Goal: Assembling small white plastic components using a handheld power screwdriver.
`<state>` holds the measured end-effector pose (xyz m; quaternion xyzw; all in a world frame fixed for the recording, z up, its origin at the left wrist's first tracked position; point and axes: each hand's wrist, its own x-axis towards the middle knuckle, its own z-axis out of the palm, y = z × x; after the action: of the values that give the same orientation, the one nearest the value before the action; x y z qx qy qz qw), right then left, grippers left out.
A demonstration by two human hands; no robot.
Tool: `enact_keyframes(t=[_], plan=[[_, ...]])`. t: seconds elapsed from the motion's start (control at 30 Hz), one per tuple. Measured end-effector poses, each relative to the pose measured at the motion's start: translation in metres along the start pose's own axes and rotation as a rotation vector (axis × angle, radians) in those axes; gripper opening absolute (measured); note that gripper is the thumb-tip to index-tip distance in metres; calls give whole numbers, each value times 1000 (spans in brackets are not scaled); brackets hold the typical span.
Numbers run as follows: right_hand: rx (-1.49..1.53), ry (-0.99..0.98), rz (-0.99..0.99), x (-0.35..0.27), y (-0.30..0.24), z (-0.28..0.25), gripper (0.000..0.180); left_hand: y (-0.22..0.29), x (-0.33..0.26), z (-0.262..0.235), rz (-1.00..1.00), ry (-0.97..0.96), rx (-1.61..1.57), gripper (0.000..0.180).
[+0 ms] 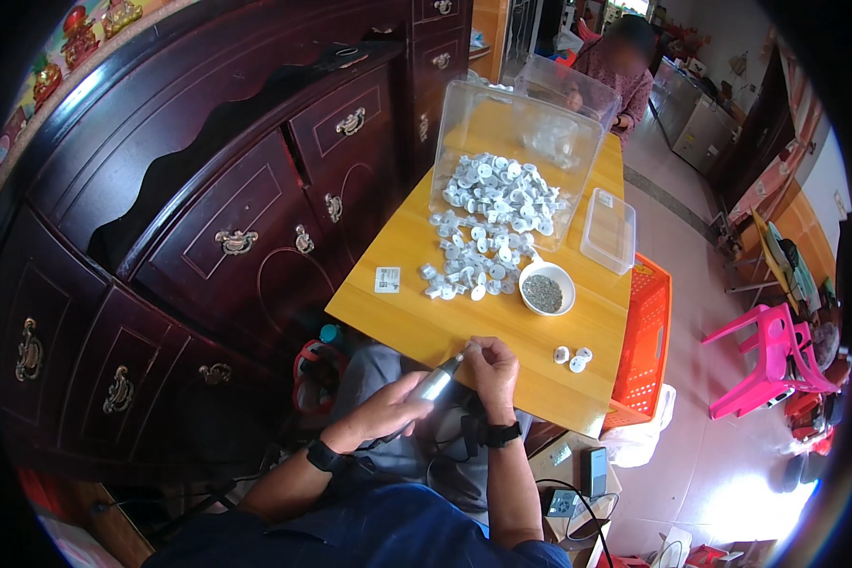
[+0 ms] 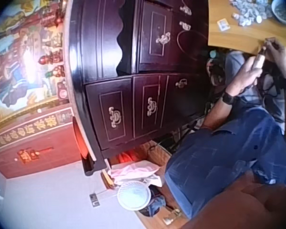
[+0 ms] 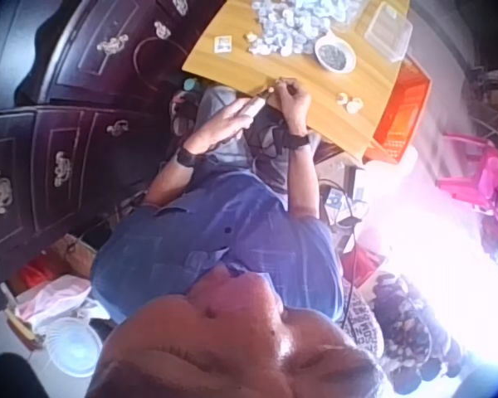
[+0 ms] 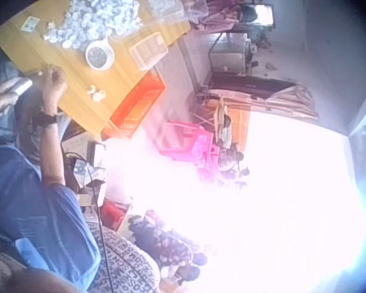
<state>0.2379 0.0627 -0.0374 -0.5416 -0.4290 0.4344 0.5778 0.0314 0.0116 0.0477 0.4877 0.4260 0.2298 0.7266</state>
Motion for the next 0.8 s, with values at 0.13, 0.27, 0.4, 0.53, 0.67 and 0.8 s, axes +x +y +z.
enact_keyframes(t=[0.13,0.27,0.4,0.53,0.67,0.8], plan=[[28,-13,8,1,-4,-5,10,4,-3,2,55,-38,51,54],[-284,69,-95,2,-25,-17,7,-1,-15,-5,93,-73,34,57],[-896,168,-380,13,-36,-48,7,-5,-21,-9,85,-27,82,59],[-1189,253,-373,21,-57,-73,10,-11,-25,-13,74,-23,109,59],[-1089,363,-388,40,-73,-82,17,-18,-29,-21,76,-4,78,59],[-1111,230,-406,79,-84,-75,15,-18,-36,-26,114,22,88,58]])
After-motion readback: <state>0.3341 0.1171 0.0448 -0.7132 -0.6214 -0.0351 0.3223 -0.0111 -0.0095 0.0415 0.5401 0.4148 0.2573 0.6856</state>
